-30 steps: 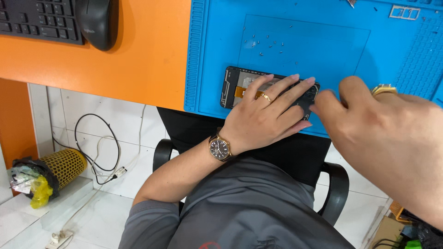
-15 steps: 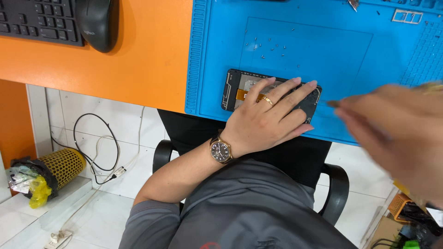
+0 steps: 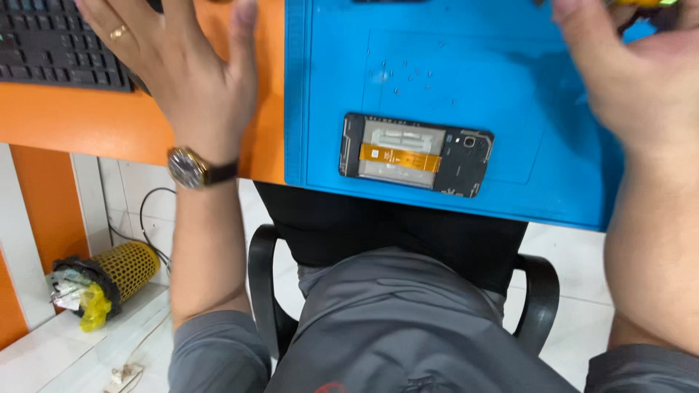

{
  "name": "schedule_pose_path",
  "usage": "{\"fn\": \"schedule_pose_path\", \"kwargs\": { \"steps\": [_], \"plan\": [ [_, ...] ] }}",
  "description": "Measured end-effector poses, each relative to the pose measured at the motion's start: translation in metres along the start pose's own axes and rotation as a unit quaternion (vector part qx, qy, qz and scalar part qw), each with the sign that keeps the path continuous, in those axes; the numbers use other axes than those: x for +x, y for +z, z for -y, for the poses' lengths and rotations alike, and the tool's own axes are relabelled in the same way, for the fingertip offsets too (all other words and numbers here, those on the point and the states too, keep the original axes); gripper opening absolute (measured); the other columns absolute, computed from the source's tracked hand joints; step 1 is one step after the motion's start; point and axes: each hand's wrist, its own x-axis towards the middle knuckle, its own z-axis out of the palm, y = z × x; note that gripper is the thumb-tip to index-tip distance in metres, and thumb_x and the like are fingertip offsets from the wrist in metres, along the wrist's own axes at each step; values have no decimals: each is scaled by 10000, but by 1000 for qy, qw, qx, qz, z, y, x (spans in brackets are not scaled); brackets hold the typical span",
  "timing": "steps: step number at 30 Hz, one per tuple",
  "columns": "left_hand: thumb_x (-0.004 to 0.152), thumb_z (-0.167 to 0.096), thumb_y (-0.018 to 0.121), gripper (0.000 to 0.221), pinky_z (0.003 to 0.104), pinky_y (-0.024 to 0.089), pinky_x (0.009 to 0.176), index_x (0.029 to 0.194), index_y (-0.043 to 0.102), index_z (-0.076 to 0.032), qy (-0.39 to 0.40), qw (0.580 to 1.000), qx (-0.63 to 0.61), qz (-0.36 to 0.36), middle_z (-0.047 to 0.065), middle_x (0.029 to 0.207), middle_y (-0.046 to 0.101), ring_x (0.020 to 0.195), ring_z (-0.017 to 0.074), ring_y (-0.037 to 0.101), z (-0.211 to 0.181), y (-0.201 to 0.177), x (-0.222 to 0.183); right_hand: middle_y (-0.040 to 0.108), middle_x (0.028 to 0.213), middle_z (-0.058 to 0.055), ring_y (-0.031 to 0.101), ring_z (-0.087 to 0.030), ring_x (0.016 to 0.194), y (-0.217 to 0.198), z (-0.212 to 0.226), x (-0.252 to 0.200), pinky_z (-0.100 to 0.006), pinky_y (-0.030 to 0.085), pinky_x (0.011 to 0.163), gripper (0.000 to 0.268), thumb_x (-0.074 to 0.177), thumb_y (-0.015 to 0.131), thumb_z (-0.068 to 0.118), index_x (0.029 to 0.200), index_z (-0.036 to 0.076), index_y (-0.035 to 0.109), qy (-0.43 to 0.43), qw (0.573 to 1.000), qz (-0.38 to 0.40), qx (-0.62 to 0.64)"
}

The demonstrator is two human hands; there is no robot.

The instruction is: The person disassembles a smartphone on a blue mat, using a screwdriver to remove screws and a prying tool to separate the back cover. They then use the screwdriver to disconnect internal components and remove the battery.

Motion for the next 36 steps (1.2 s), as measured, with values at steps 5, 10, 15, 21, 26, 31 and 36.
{"fn": "schedule_pose_path", "kwargs": {
  "steps": [5, 10, 15, 21, 26, 31, 36],
  "plan": [
    [1106, -853, 299, 956, 641, -187, 1387, 1876, 305, -286, -80, 985, 120, 93, 134, 1810, -9, 1658, 395, -133, 24, 36, 34, 610, 1474, -303, 547, -374, 1243, 6, 20, 3, -429, 498, 976, 249, 1470, 847, -119, 1560, -161, 618, -44, 994, -45, 94],
    [1308, -889, 311, 528, 541, -317, 1468, 1617, 557, -539, 70, 967, 187, -157, -40, 1871, -358, 1747, 225, -408, 73, 81, 23, 628, 1461, -305, 557, -359, 1205, 7, 19, 4, -428, 487, 968, 240, 1463, 846, -152, 1561, -164, 627, -46, 993, -48, 97],
    [1243, -980, 345, 874, 624, -317, 1500, 1886, 85, -448, -3, 979, 169, -113, 30, 1836, -410, 1730, 316, -440, 69, 80, 22, 652, 1469, -319, 566, -348, 1167, 3, 27, 11, -432, 497, 981, 201, 1461, 817, -156, 1566, -178, 647, -63, 992, -26, 103],
    [1200, -783, 405, 845, 670, -192, 1331, 1818, 277, -221, -100, 985, 125, 71, 137, 1825, 81, 1655, 404, -73, 27, 34, 37, 727, 1504, -355, 694, -381, 1320, 3, 40, 15, -378, 500, 960, 164, 1422, 840, -228, 1499, -209, 697, -71, 989, -16, 127],
    [1271, -1227, 366, 1146, 590, -58, 1504, 1930, 173, -308, -137, 928, 326, 117, 186, 1823, -59, 1639, 492, -164, 21, 42, 22, 687, 1286, -334, 651, -358, 1106, 2, 36, 16, -430, 516, 977, 140, 1381, 807, -276, 1361, -211, 684, -83, 983, -19, 161],
    [1202, -339, 720, 381, 507, 504, 1015, 1469, 622, -84, 269, 949, -117, -113, 148, 1343, 625, 1217, 358, 620, -22, 4, 1, 687, 1281, -358, 664, -376, 1029, 7, 49, 25, -427, 539, 901, 158, 1363, 717, -85, 1360, -237, 674, -105, 973, -13, 206],
    [1151, -260, 680, 225, 455, 489, 853, 1258, 741, -71, 362, 898, -238, -78, 71, 1006, 793, 866, 271, 712, -76, -26, -15, 649, 1024, -309, 688, -326, 758, 18, 69, 28, -344, 515, 643, 289, 1305, 617, 80, 1230, -199, 630, -71, 973, 7, 219]
  ]
}}
